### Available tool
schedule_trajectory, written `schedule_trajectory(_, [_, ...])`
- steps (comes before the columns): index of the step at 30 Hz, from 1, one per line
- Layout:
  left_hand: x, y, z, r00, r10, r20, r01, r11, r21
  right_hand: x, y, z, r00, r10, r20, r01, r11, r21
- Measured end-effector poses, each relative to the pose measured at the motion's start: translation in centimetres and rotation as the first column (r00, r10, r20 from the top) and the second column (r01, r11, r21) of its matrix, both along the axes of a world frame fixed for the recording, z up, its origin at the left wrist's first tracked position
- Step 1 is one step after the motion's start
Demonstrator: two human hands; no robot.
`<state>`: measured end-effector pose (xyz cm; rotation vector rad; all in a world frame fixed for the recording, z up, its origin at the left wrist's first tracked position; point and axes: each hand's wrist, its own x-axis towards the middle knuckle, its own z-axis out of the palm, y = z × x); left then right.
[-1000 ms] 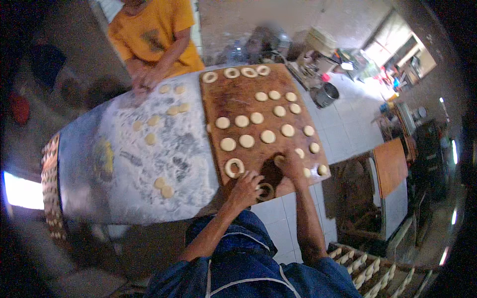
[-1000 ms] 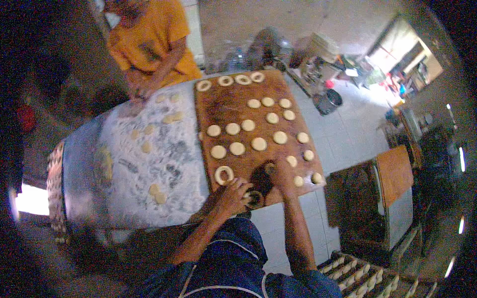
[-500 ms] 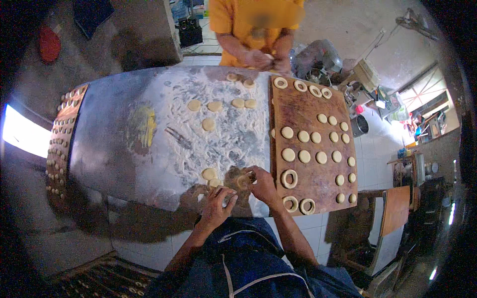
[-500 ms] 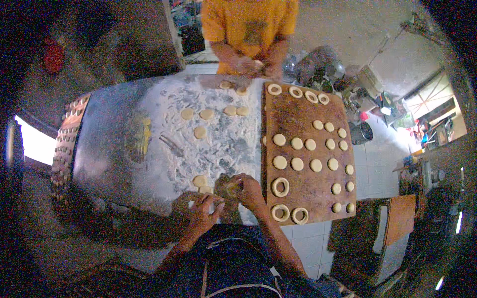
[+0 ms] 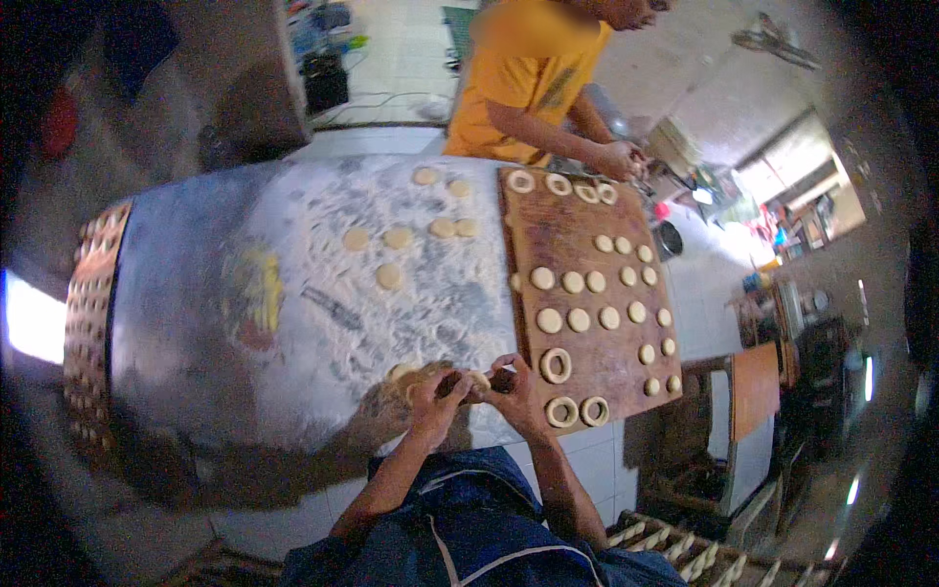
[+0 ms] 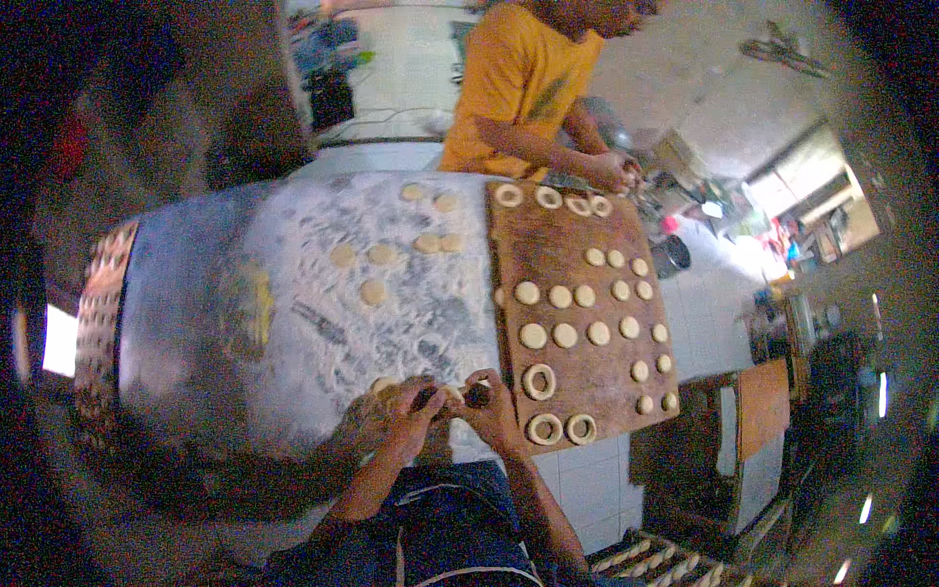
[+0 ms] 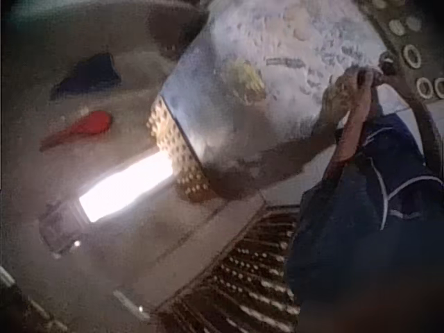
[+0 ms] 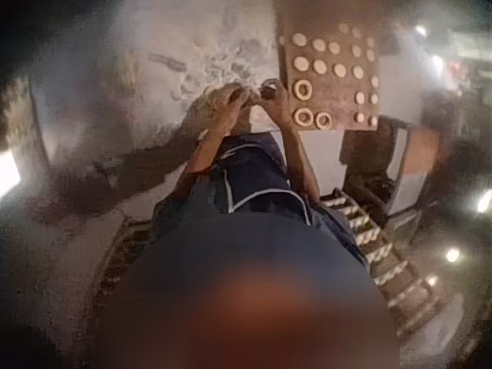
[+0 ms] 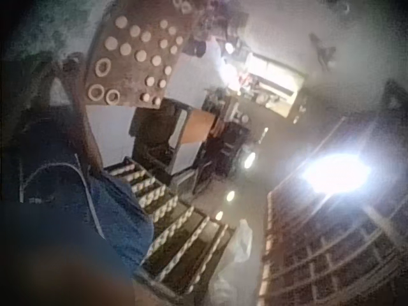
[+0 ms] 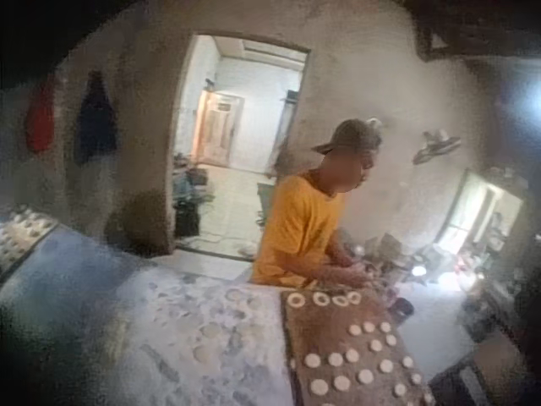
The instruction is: The person shapes small dough balls into rings by hand and places them on a wooden board. A coworker performs the same task at the same table. The camera wearer also moves a completed board onto a multi-tiered rack.
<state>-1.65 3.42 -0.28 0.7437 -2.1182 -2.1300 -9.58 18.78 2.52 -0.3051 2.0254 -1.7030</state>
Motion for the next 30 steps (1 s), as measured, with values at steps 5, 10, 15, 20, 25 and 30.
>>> schedule_trajectory(5, [-1.3, 0.4, 3.7, 0.987, -0.148, -0.060, 0.149, 0.989, 0.010, 0.6, 0.4, 0.5, 0.995, -0.036, -0.097, 0.046, 0.993, 0.110])
schedule_trajectory(10, [-2.1, 1.8, 0.4, 0.974, -0.111, -0.195, 0.116, 0.993, 0.015, 1.0, 0.9, 1.8, 0.986, -0.130, -0.103, 0.134, 0.990, 0.034])
schedule_trajectory(15, [-2.7, 3.8, 2.0, 0.999, 0.011, -0.038, 0.014, 0.805, 0.594, -0.4, 3.5, 2.5, 0.982, 0.152, 0.109, -0.128, 0.972, -0.197])
schedule_trajectory(20, [-4.0, 3.9, 0.7, 0.851, -0.400, -0.340, 0.474, 0.864, 0.170, -1.9, 4.5, 4.3, 0.836, -0.125, 0.534, 0.284, 0.932, -0.227])
schedule_trajectory(25, [-6.6, 8.2, 0.7, 0.918, 0.004, -0.398, 0.328, 0.558, 0.763, -2.5, 7.5, -0.5, 0.954, -0.284, -0.097, 0.276, 0.958, -0.082])
schedule_trajectory(30, [-8.6, 14.0, 3.7, 0.971, -0.002, -0.240, 0.020, 0.997, 0.074, -4.2, 10.5, 1.3, 0.964, -0.244, -0.102, 0.250, 0.967, 0.046])
